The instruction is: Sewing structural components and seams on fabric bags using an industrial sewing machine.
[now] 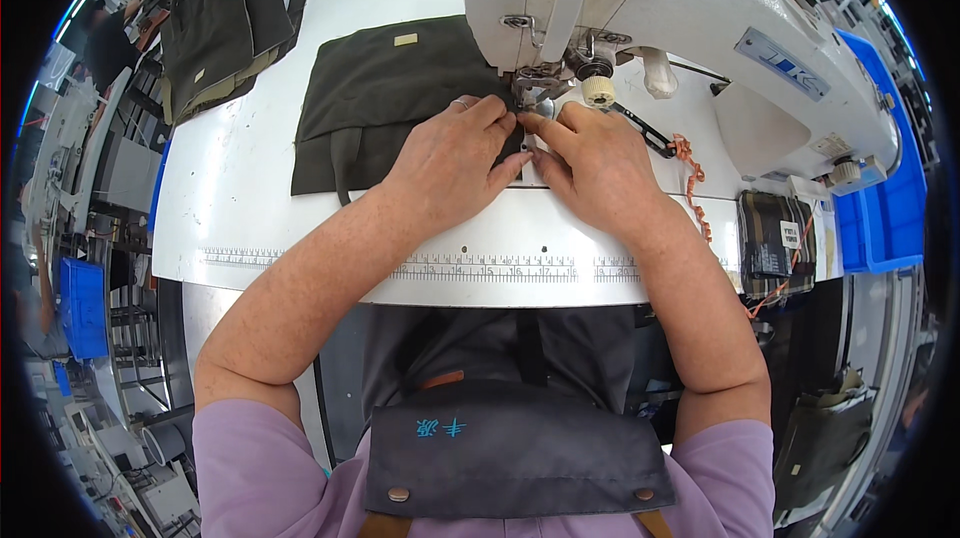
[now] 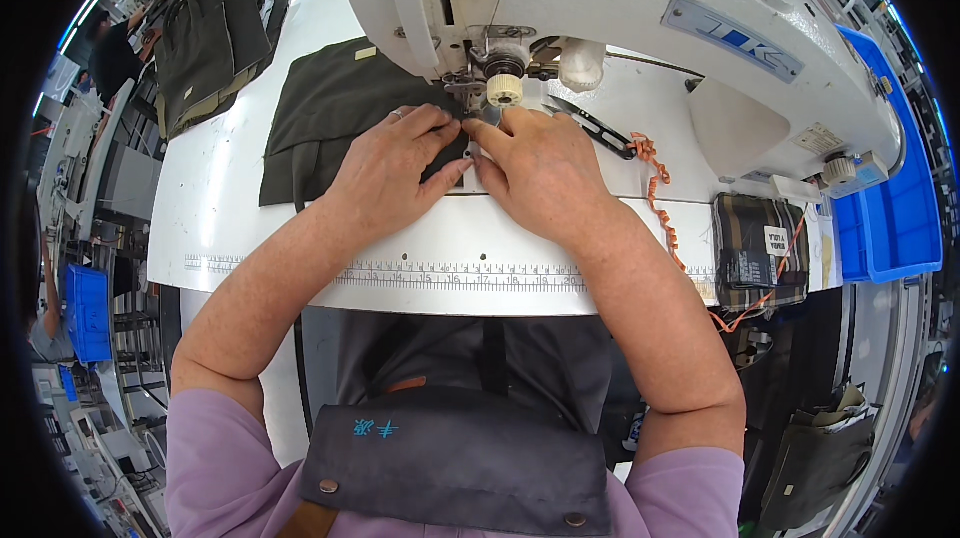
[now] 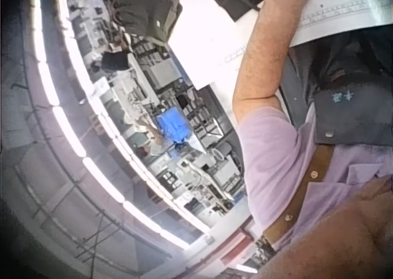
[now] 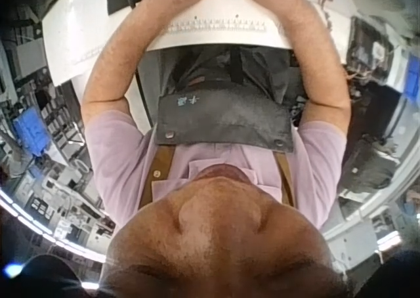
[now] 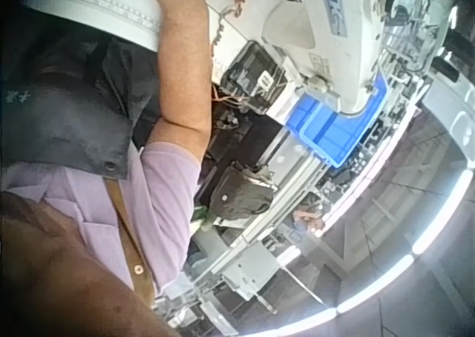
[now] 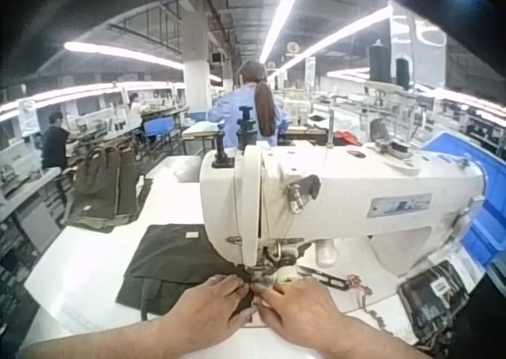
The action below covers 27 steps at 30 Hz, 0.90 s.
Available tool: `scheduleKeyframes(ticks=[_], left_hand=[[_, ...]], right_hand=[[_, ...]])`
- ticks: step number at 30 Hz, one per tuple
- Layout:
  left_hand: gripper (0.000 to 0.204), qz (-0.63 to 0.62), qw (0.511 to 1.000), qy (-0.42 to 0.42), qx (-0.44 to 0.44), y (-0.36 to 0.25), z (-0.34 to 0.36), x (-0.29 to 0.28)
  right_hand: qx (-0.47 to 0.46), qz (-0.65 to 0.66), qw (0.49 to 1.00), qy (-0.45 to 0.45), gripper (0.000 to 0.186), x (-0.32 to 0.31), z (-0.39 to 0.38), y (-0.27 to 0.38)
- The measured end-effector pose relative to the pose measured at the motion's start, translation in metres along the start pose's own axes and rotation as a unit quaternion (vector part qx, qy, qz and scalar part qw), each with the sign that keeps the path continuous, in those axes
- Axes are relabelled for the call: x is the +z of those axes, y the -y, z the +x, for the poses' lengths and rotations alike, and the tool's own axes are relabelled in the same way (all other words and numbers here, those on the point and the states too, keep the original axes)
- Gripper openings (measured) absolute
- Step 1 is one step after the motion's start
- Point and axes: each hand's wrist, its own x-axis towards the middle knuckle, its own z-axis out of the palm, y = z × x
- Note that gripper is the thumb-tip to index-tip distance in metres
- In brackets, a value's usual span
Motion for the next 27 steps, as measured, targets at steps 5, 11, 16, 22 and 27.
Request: scheduleKeyframes(ticks=[5, 11, 16, 22, 27], left_hand=[[0.036, 0.003, 1.0, -0.012, 0.017, 0.015, 0.012, 0.004], [0.027, -0.008, 0.999, -0.032, 0.031, 0.026, 0.02, 0.008], [0.026, 0.011, 0.997, -0.047, 0.052, 0.033, 0.02, 0.012], [0.026, 0.007, 1.0, -0.004, 0.017, 0.031, 0.023, 0.009], [0.026, 0.025, 0.999, -0.021, 0.025, 0.032, 0.026, 0.01]], right_hand=[[0.02, -0.006, 1.0, 0.009, 0.025, -0.002, 0.0, 0.002], [0.043, 0.011, 0.999, 0.011, 0.02, -0.002, -0.002, -0.003], [0.037, 0.025, 0.999, -0.003, 0.02, 0.0, -0.002, -0.005], [0.034, 0.033, 0.999, -0.012, 0.02, 0.001, -0.003, -0.007], [0.034, 0.041, 0.998, -0.015, 0.02, 0.003, -0.003, -0.009]])
